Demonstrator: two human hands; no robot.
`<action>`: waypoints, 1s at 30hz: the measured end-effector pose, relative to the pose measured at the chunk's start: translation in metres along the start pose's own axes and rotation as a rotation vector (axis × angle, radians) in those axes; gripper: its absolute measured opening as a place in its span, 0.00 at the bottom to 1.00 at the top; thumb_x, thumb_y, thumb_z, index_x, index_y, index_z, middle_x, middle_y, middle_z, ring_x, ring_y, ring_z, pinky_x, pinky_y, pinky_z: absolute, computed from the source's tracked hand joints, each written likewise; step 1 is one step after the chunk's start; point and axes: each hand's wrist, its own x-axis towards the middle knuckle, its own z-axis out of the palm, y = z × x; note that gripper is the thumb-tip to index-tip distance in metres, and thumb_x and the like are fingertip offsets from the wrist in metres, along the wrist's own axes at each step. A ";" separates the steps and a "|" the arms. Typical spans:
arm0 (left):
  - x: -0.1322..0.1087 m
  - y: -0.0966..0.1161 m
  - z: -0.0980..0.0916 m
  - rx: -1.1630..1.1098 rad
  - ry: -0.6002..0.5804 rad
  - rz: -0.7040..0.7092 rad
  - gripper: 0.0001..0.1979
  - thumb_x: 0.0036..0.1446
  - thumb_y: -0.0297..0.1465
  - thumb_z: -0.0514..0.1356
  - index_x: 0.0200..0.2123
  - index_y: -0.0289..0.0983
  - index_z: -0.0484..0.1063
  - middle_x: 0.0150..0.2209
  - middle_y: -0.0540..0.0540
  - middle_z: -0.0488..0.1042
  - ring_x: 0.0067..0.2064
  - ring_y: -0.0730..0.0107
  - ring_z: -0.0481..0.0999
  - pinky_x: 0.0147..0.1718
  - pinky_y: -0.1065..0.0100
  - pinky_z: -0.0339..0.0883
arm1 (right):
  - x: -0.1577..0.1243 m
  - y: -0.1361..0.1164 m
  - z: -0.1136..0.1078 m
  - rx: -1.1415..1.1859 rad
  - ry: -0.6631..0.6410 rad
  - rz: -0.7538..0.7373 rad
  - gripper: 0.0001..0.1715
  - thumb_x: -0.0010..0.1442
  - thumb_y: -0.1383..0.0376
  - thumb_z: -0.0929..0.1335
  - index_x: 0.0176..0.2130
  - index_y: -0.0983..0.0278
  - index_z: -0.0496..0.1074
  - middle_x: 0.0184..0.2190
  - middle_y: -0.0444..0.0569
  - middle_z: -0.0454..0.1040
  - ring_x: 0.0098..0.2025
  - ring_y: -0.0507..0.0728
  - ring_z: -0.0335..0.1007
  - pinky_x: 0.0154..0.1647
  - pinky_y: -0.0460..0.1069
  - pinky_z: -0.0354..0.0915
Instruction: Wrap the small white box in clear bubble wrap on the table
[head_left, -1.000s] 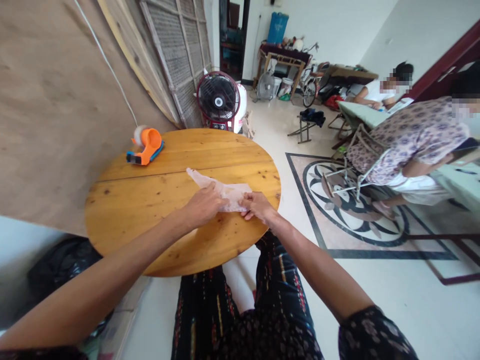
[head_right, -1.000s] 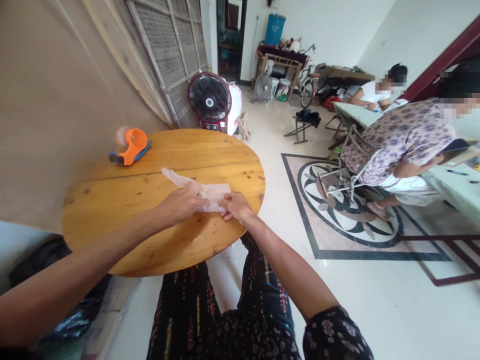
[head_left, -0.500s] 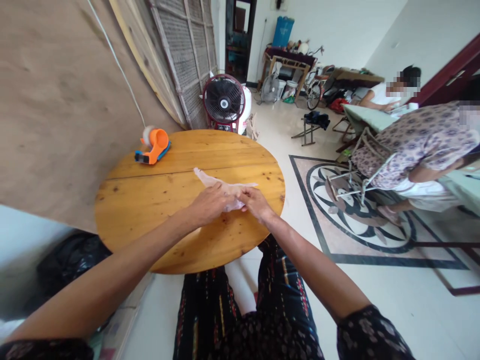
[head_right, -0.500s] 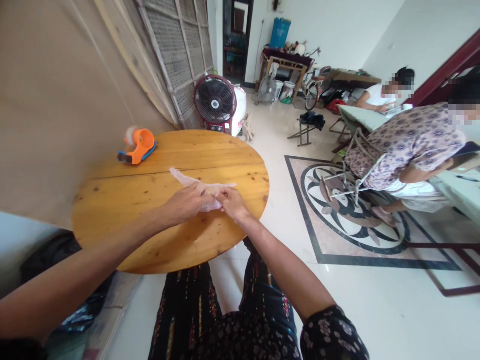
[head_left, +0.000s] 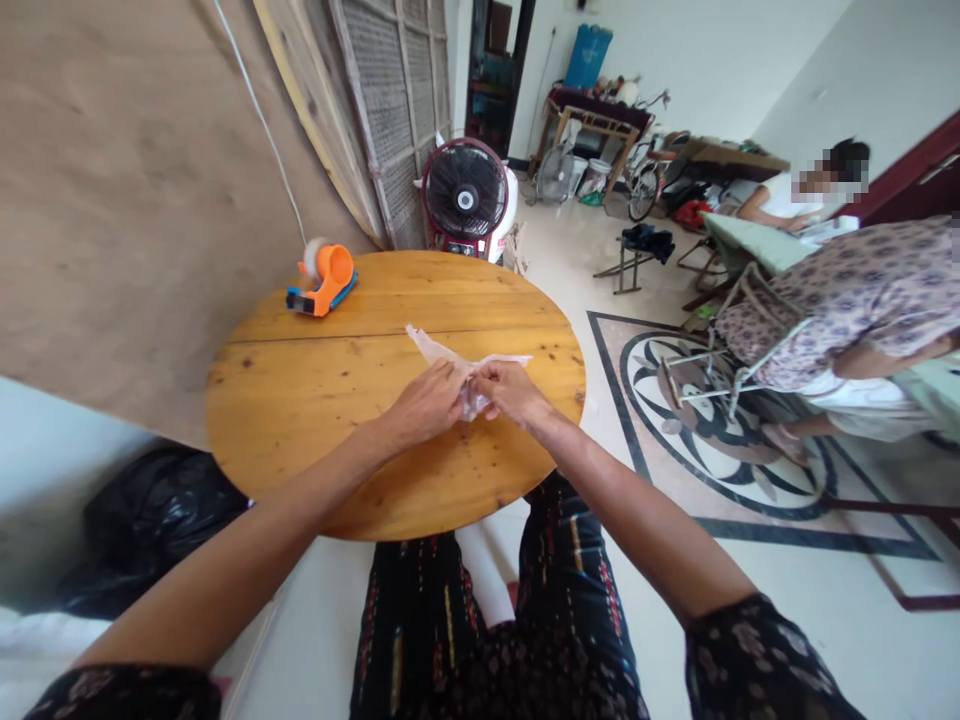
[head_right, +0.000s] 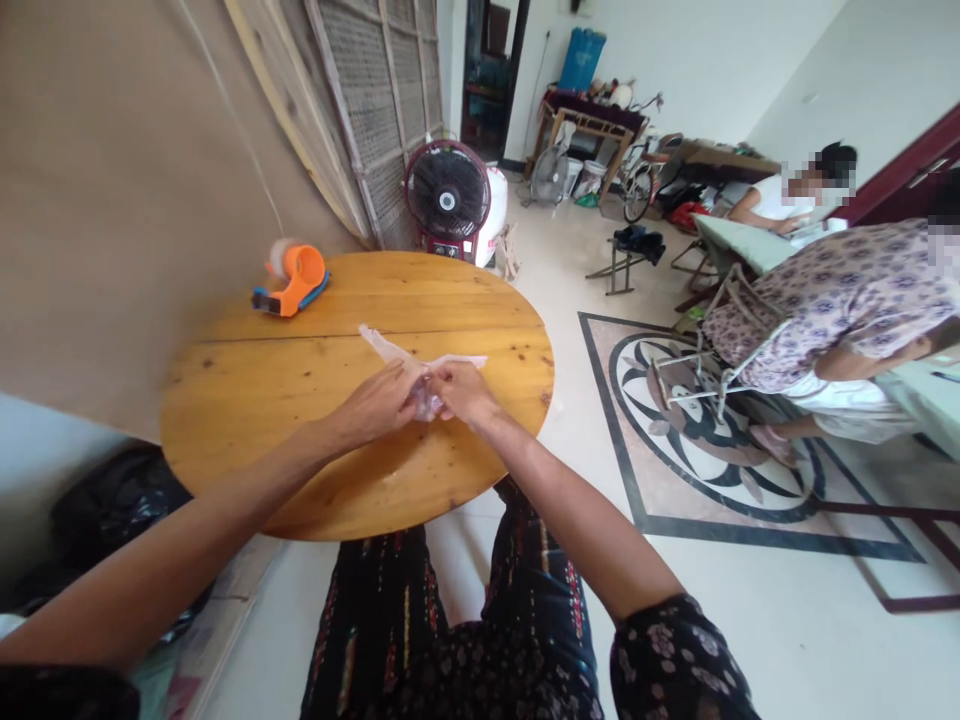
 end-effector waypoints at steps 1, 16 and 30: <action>0.000 -0.001 0.001 -0.010 0.007 -0.004 0.19 0.53 0.22 0.53 0.49 0.29 0.65 0.45 0.35 0.72 0.49 0.55 0.70 0.49 0.58 0.67 | 0.002 -0.002 0.001 -0.029 -0.005 0.007 0.12 0.57 0.72 0.66 0.22 0.65 0.64 0.17 0.41 0.69 0.18 0.48 0.67 0.15 0.41 0.62; -0.025 -0.007 0.023 -0.311 0.280 -0.020 0.28 0.57 0.22 0.51 0.61 0.36 0.55 0.55 0.39 0.67 0.57 0.61 0.66 0.56 0.58 0.62 | -0.008 -0.032 0.001 -0.155 -0.217 0.092 0.13 0.51 0.78 0.62 0.24 0.67 0.73 0.22 0.48 0.73 0.25 0.52 0.70 0.20 0.44 0.69; -0.030 0.021 0.010 -0.397 0.264 -0.409 0.06 0.52 0.33 0.58 0.31 0.38 0.64 0.31 0.49 0.69 0.33 0.68 0.69 0.33 0.66 0.64 | -0.014 -0.049 0.004 -0.358 -0.314 0.126 0.09 0.50 0.75 0.65 0.31 0.66 0.73 0.23 0.48 0.76 0.21 0.55 0.73 0.15 0.43 0.64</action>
